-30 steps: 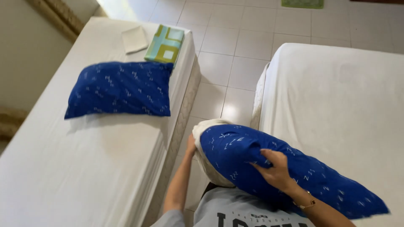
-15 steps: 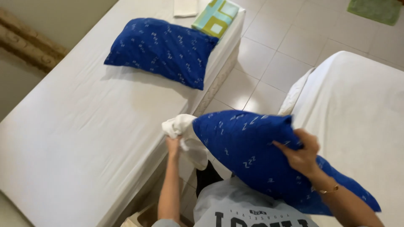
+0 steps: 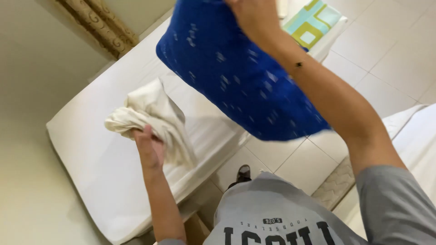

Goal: The person places a blue pillow onto a bed and inserts it into a white pillowcase. They then remove the pillowcase, walk to a hallway, and fold the white pillowcase by hand.

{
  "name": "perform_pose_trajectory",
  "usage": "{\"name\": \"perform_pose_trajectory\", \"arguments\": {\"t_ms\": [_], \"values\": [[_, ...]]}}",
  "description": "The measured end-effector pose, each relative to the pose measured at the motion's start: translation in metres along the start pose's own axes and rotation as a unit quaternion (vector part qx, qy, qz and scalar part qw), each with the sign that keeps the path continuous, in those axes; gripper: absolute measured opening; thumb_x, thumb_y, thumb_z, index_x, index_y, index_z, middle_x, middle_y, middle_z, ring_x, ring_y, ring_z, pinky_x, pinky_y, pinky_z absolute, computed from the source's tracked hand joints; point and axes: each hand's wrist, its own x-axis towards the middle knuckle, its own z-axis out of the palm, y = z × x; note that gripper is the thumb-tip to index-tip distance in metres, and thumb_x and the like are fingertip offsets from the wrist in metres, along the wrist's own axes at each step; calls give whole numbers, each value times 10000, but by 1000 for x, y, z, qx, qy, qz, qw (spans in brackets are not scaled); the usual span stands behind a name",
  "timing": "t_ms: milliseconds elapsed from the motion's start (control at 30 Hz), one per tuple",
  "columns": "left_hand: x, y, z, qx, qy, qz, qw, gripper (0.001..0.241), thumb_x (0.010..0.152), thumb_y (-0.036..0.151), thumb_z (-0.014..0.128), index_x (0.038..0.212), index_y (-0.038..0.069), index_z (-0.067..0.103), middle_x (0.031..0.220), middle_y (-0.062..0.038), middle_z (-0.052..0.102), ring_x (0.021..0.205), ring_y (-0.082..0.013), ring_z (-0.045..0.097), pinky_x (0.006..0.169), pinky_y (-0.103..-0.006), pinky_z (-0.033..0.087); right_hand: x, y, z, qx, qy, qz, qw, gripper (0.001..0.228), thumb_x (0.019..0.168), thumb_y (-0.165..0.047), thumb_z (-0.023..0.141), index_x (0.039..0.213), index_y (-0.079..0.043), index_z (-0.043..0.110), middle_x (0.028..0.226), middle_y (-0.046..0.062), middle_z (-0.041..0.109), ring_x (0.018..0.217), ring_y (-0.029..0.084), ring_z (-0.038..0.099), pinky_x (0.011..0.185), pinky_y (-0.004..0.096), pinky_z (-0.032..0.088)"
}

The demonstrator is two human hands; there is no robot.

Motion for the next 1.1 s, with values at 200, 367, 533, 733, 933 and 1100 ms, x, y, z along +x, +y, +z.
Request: {"name": "perform_pose_trajectory", "arguments": {"t_ms": [200,367,533,733,933,1100], "values": [[25,-44,21,80,-106,15,991,660,953,99,543,1563,14,305,1435,-130,481,1275,-263,495,1073,-402,446,-86,-101,55,119,-336,-40,933,778,902,-320,774,1488,-75,323,1586,192,313,1495,395,278,1178,579,222],[49,-26,100,393,-225,-14,891,483,986,155,593,1439,22,488,1204,-137,639,999,-233,640,842,-361,531,-159,-53,45,401,-277,197,850,951,892,-293,791,1562,-1,182,1546,267,330,1462,357,328,1196,455,317],[86,-13,205,416,-393,68,817,660,712,171,892,1301,47,621,1037,-103,698,863,-231,633,761,-349,534,-179,-7,-51,576,-95,555,592,658,972,-439,599,1428,26,504,1298,172,652,1147,270,648,960,422,563],[70,-89,295,257,-459,119,842,448,830,-23,775,1261,61,686,981,-68,681,841,-176,667,765,-287,559,-198,10,-150,596,43,584,550,735,944,-604,440,1412,-43,516,1299,119,679,1146,219,696,965,379,586],[56,-131,403,212,-420,190,862,333,874,-112,710,1160,54,754,989,-79,679,811,-172,667,700,-283,562,-254,85,-258,535,171,557,612,602,1020,-434,560,1426,8,504,1278,143,666,1111,237,686,943,395,584],[63,-158,468,238,-357,297,853,296,873,-102,742,1125,53,747,977,-92,656,830,-203,667,694,-306,554,-321,151,-356,438,271,565,644,502,994,-297,598,1389,6,533,1269,132,671,1106,220,693,939,381,592]]}}
